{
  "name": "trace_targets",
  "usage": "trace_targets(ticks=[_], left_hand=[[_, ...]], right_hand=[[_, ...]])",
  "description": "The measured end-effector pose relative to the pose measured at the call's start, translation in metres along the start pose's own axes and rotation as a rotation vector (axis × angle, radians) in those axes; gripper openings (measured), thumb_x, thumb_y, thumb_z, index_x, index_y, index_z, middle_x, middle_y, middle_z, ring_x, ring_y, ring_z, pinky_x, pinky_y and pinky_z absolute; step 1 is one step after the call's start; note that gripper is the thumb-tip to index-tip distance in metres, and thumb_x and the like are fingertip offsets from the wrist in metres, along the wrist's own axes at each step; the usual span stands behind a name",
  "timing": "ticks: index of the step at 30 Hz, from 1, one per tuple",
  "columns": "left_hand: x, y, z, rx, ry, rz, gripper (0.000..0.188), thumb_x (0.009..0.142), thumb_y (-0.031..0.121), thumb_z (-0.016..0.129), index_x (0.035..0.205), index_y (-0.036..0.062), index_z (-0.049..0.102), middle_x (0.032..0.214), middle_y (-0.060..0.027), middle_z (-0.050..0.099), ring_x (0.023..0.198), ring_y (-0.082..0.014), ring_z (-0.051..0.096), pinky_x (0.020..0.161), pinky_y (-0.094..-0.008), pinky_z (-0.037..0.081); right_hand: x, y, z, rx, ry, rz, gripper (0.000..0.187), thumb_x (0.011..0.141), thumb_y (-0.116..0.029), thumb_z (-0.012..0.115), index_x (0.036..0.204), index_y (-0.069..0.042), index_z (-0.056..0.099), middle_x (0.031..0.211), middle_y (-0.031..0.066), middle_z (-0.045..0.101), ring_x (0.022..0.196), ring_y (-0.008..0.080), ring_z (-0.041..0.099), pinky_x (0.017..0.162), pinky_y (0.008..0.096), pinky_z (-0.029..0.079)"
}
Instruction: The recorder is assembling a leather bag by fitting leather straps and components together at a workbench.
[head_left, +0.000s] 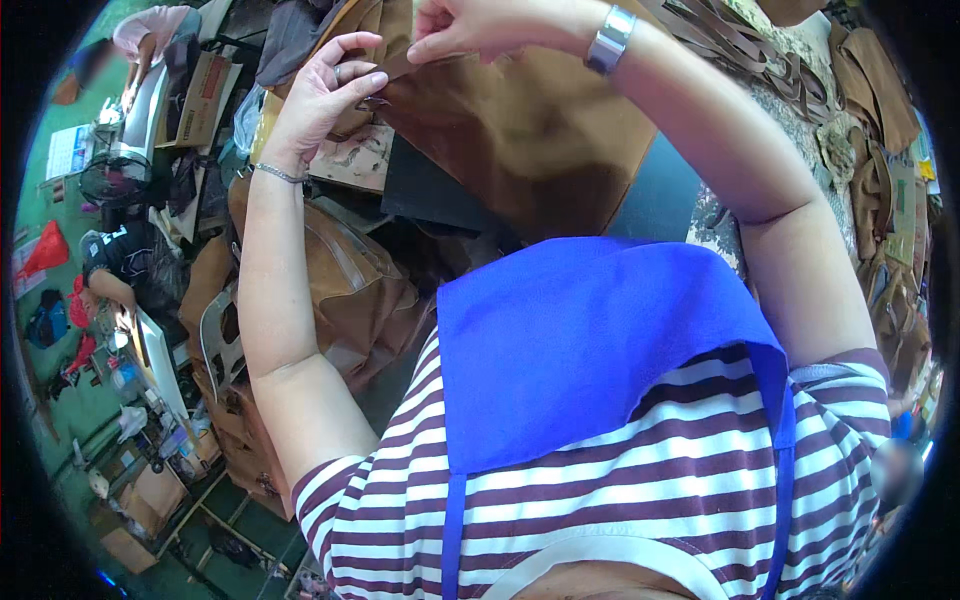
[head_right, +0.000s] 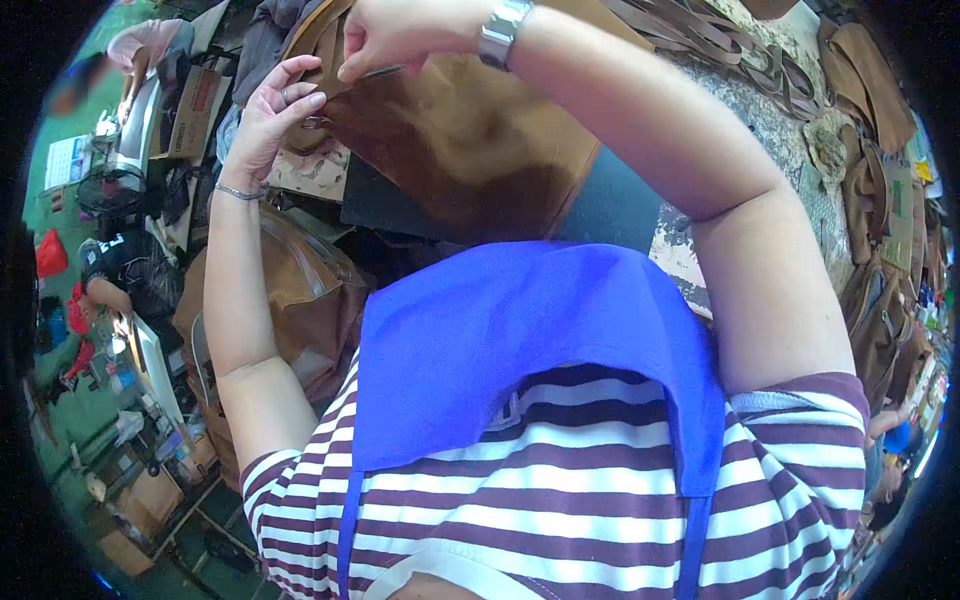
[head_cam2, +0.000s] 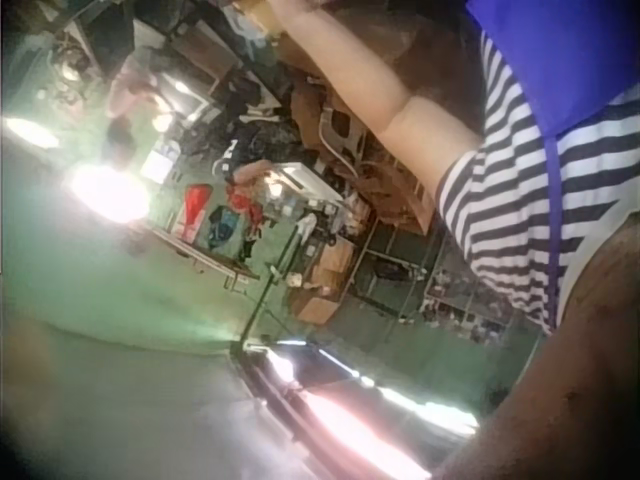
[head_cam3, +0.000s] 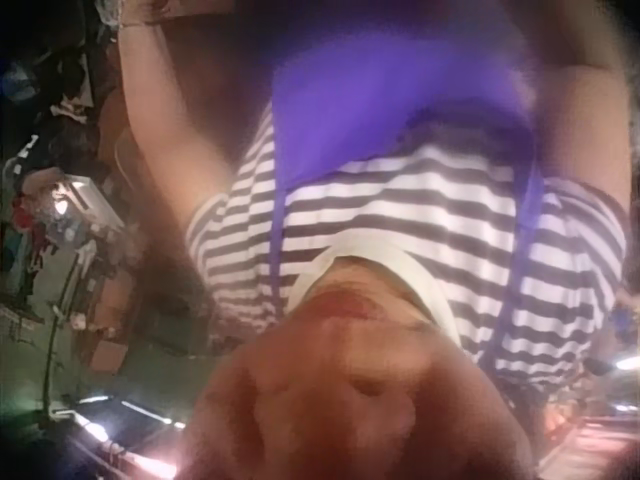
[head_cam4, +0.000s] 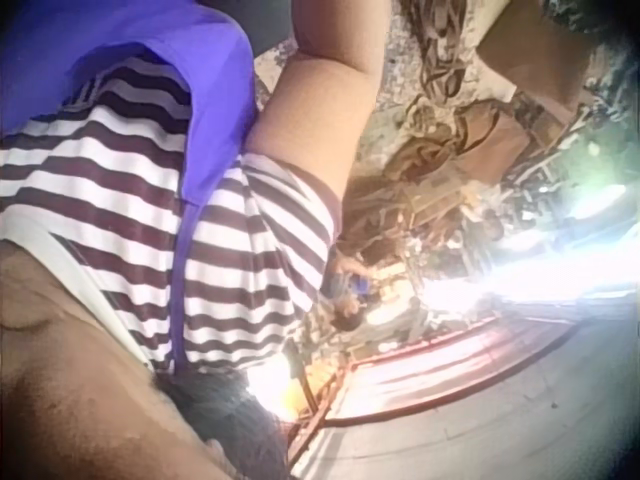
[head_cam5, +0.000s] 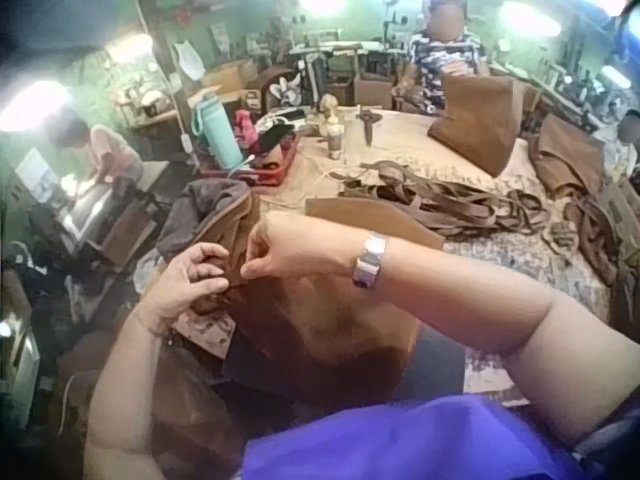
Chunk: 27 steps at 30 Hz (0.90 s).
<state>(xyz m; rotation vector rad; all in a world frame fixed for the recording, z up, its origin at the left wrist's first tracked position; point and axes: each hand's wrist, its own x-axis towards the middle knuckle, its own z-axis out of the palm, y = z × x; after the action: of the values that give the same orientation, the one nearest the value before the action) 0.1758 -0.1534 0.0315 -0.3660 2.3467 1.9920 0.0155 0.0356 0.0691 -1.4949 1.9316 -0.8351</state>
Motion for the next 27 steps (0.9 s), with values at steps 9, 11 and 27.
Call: trace_targets(ticks=[9,11,27], left_hand=[[-0.005,-0.022,-0.015,-0.163,0.037,0.0,0.045,0.084,0.003,0.066,0.125,0.0056,0.049,0.1,-0.0012,0.062,0.095,-0.0092,0.058,0.087,-0.0221,0.044],[-0.002,-0.023,-0.016,-0.177,0.037,0.018,0.044,0.084,0.003,0.065,0.124,0.0051,0.049,0.101,-0.0022,0.062,0.097,-0.01,0.058,0.088,-0.0229,0.044],[0.006,-0.019,0.001,-0.156,0.069,-0.008,0.047,0.083,0.006,0.069,0.126,0.0052,0.049,0.096,-0.0027,0.065,0.088,-0.0079,0.06,0.081,-0.021,0.045]], right_hand=[[0.012,0.004,0.002,0.016,-0.111,0.024,0.029,0.082,-0.024,0.066,0.097,0.001,0.068,0.07,0.0099,0.066,0.059,0.0166,0.061,0.056,0.0304,0.049],[0.017,0.023,0.01,0.209,-0.086,-0.054,0.028,0.085,-0.023,0.066,0.101,0.001,0.067,0.068,0.0075,0.064,0.057,0.0133,0.058,0.053,0.0289,0.047],[0.023,0.036,0.024,0.248,-0.109,-0.042,0.027,0.087,-0.023,0.064,0.1,0.001,0.066,0.067,0.0044,0.062,0.054,0.0119,0.056,0.052,0.0285,0.046]])
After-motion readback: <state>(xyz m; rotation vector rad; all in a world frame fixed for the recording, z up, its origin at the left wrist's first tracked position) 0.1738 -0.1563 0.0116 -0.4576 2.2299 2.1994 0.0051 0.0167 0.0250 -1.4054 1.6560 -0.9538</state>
